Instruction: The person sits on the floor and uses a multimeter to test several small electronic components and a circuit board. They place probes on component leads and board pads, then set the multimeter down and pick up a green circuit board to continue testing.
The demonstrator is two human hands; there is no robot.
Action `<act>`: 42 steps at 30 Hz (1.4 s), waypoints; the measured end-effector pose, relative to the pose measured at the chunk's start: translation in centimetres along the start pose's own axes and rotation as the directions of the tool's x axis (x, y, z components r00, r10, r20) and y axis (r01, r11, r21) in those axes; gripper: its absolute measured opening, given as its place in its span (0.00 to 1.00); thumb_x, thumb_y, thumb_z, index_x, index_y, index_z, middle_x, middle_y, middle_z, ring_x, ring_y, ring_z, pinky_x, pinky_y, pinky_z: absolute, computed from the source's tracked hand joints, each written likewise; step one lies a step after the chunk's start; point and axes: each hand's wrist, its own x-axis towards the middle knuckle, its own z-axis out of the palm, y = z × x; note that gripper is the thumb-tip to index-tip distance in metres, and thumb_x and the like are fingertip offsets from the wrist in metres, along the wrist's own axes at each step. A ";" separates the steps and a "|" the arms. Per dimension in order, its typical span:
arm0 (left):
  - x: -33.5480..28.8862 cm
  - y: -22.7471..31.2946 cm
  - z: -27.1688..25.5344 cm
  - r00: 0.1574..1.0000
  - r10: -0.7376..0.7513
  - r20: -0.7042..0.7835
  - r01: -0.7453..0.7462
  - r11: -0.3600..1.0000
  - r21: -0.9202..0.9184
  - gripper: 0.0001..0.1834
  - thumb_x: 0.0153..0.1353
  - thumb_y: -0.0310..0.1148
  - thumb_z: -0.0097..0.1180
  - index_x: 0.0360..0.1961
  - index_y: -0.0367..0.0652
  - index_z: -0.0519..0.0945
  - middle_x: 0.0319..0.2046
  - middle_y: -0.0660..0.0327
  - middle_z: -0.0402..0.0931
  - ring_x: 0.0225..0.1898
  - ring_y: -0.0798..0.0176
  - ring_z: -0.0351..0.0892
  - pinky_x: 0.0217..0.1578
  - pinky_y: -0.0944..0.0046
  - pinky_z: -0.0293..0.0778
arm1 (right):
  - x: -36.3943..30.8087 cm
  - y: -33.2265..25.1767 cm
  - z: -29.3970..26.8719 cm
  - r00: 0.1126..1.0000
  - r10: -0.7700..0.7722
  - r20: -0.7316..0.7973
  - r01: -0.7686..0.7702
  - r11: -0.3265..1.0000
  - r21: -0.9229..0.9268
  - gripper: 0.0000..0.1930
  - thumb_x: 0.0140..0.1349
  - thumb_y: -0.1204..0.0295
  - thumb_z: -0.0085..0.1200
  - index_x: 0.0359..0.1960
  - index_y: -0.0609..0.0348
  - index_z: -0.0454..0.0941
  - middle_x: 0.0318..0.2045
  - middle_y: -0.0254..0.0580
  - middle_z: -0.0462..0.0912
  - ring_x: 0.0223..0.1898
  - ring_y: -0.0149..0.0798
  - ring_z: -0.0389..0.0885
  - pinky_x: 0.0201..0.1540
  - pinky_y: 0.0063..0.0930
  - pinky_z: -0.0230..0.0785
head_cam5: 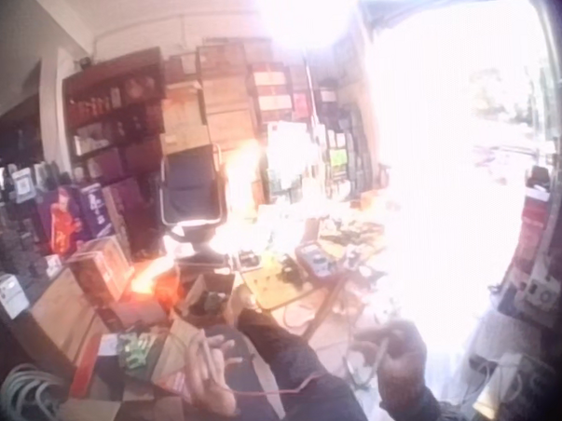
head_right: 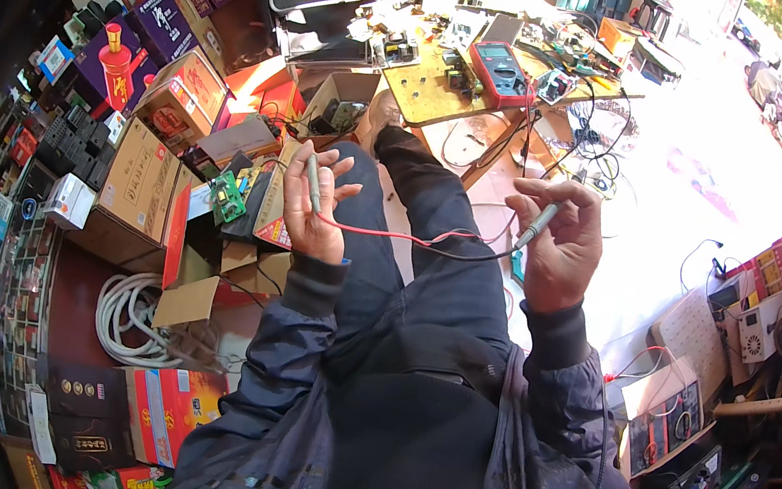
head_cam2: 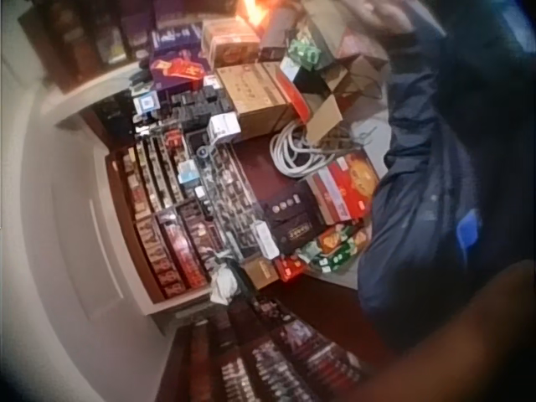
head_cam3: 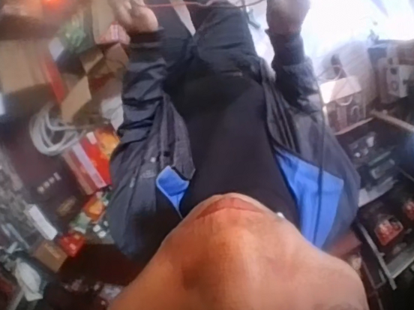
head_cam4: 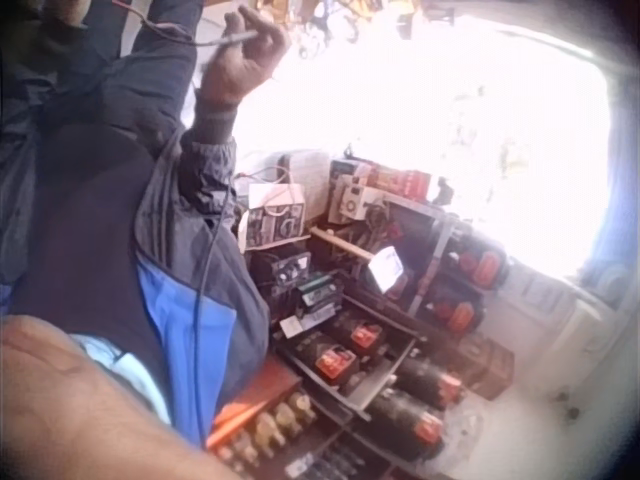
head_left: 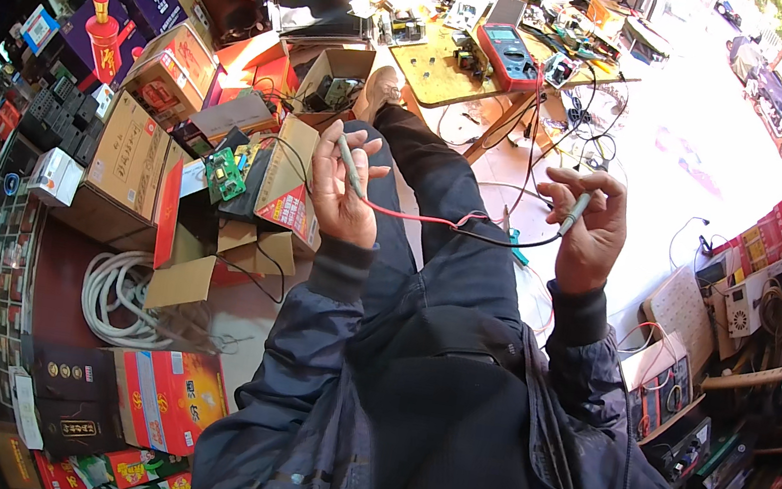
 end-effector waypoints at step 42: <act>13.5 -20.2 2.9 0.763 -0.646 -0.027 0.558 0.679 -0.477 0.12 0.68 0.29 0.60 0.48 0.34 0.80 0.38 0.55 0.83 0.39 0.63 0.82 0.46 0.63 0.78 | 15.2 22.9 9.4 0.891 0.451 -0.046 -0.453 0.885 -0.110 0.08 0.69 0.78 0.62 0.43 0.64 0.74 0.35 0.36 0.78 0.34 0.26 0.79 0.38 0.23 0.70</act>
